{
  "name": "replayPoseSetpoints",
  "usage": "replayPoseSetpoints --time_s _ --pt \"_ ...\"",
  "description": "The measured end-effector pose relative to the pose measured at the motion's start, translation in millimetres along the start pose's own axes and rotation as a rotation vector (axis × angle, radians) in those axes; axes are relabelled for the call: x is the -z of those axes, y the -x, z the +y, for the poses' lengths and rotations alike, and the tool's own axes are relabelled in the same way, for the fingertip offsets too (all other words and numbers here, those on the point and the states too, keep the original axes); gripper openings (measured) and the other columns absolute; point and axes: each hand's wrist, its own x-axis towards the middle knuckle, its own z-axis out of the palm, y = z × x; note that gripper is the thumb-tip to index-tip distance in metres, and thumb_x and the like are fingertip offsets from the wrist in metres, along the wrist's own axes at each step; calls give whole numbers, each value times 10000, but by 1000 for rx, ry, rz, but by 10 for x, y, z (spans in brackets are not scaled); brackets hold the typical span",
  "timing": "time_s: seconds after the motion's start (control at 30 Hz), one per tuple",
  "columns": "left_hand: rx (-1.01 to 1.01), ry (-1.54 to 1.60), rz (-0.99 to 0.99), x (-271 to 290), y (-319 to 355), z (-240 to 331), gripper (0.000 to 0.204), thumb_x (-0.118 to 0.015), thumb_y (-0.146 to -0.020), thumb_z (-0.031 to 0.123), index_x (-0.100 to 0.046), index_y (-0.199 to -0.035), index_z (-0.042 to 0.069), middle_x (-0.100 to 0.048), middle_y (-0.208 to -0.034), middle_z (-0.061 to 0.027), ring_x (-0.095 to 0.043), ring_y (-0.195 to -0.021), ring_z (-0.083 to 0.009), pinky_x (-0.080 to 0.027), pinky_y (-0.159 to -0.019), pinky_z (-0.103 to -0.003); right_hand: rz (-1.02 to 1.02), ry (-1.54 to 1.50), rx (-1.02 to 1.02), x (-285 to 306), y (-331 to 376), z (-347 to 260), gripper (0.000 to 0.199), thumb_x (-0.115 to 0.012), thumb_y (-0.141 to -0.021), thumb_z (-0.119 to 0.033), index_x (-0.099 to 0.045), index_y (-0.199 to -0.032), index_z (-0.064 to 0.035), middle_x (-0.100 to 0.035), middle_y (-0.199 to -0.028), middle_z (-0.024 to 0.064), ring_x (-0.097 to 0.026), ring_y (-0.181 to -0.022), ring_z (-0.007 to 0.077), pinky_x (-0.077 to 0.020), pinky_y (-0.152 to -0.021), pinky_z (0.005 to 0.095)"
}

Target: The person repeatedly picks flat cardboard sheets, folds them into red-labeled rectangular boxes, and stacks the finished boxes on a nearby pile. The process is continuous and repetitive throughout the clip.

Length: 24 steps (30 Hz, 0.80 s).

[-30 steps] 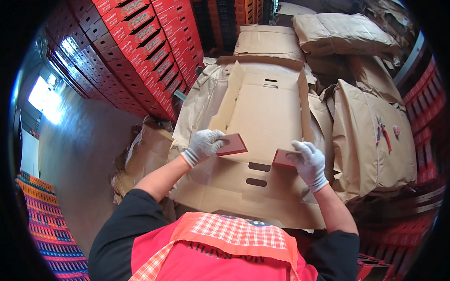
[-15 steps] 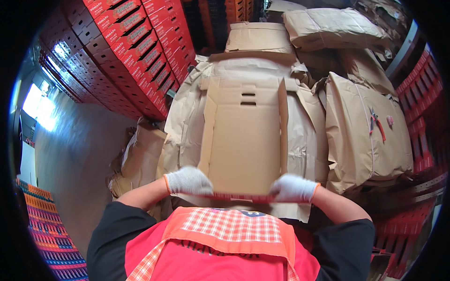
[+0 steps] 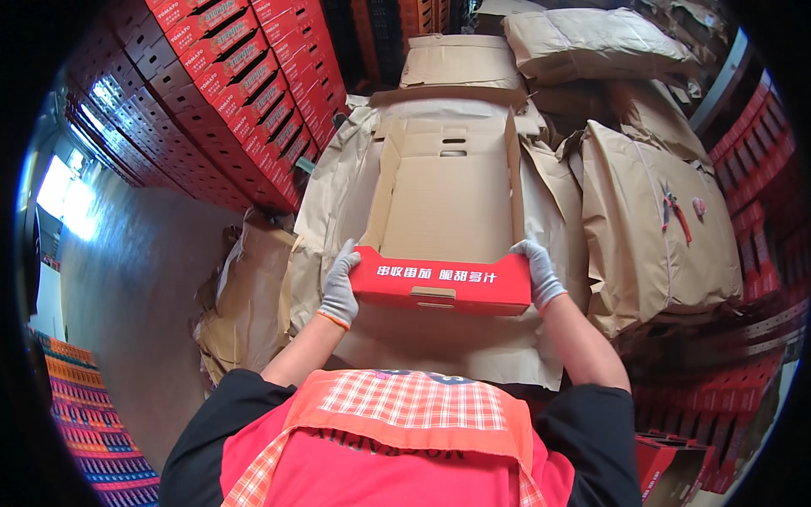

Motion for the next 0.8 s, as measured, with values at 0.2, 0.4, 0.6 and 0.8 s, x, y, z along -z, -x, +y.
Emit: replayPoseSetpoints --time_s 0.2,0.4,0.6,0.8 --pt "411 439 19 -421 351 -581 235 -593 -861 302 -663 -1006 131 -696 -1046 -101 -666 -977 -269 -532 -922 -467 -140 657 607 -799 1024 -1410 791 -620 -684 -66 -426 -1447 6 -575 -1281 146 -591 -1083 225 -496 -927 321" --pt "884 -29 -425 -706 318 -1148 258 -525 -955 291 -618 -1079 85 -673 -1050 -104 -645 -951 -314 -524 -903 -497 -323 1567 1040 -1620 1471 -1591 746 -718 -610 -176 -553 -1328 -56 -518 -1324 333 -506 -1244 476 -425 -1055 468" --pt "-1069 -1159 -700 -748 987 256 607 -689 -846 386 -562 -1300 4 -605 -1265 -193 -563 -1195 -378 -421 -1008 -576 86 918 1453 -1791 661 -1355 395 -729 -819 -264 -645 -1138 -47 -703 -900 160 -694 -854 334 -544 -785 404" --pt "-1275 -1642 -590 -1923 528 1542 1031 -750 -532 770 -614 -1131 -59 -598 -1151 -210 -513 -1196 -356 -361 -1031 -527 155 1164 1158 -1553 696 -1413 405 -739 -817 -282 -572 -1110 -57 -679 -996 190 -674 -867 378 -530 -771 435"
